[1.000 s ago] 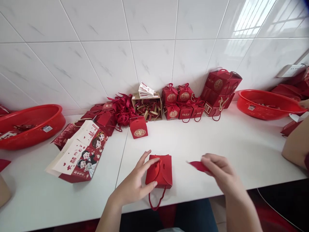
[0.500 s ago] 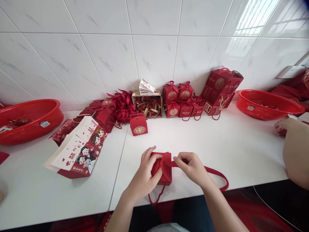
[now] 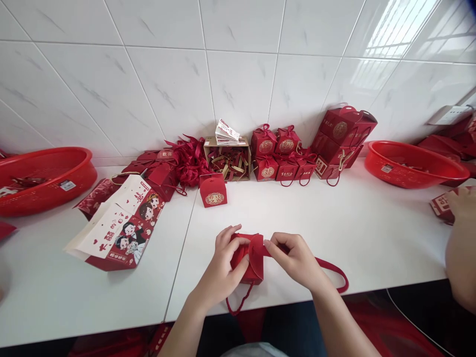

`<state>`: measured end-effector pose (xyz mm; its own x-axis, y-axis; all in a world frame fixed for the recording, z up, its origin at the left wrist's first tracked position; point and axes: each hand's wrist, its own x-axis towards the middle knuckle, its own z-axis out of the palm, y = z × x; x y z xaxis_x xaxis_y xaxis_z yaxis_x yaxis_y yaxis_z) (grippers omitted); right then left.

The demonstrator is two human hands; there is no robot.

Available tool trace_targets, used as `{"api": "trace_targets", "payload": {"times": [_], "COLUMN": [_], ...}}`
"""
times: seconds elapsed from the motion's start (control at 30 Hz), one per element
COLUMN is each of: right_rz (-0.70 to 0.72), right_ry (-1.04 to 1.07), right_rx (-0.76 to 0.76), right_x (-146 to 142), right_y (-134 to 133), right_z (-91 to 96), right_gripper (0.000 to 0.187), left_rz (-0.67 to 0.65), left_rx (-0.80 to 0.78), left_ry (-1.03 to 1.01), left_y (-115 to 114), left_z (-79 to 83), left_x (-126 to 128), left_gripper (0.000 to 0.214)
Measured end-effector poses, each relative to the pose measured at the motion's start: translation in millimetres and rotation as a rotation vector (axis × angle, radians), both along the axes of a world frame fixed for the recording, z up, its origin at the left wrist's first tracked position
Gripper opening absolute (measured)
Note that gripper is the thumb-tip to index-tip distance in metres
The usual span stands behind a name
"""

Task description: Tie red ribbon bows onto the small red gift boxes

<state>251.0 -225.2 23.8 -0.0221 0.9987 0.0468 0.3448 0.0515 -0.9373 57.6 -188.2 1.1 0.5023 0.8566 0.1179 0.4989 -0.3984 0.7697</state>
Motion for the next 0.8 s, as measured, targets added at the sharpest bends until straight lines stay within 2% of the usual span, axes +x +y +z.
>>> {"api": "trace_targets", "payload": {"times": [0.37,0.8], "right_rz": [0.078,-0.005], "right_ry": [-0.110,-0.070], "right_rx": [0.051,0.144], "right_x": [-5,-11], "right_y": [-4,0], "right_z": [1.9,-11.4], "right_gripper": [0.036,0.028], "left_rz": [0.037,0.063], "left_rx": [0.080,0.096], "left_ry": [-0.015,-0.035], "left_y": [0,-2], "left_z": [-0.2,-2.7], "left_x": [0,3], "left_gripper": [0.019,0.014]}}
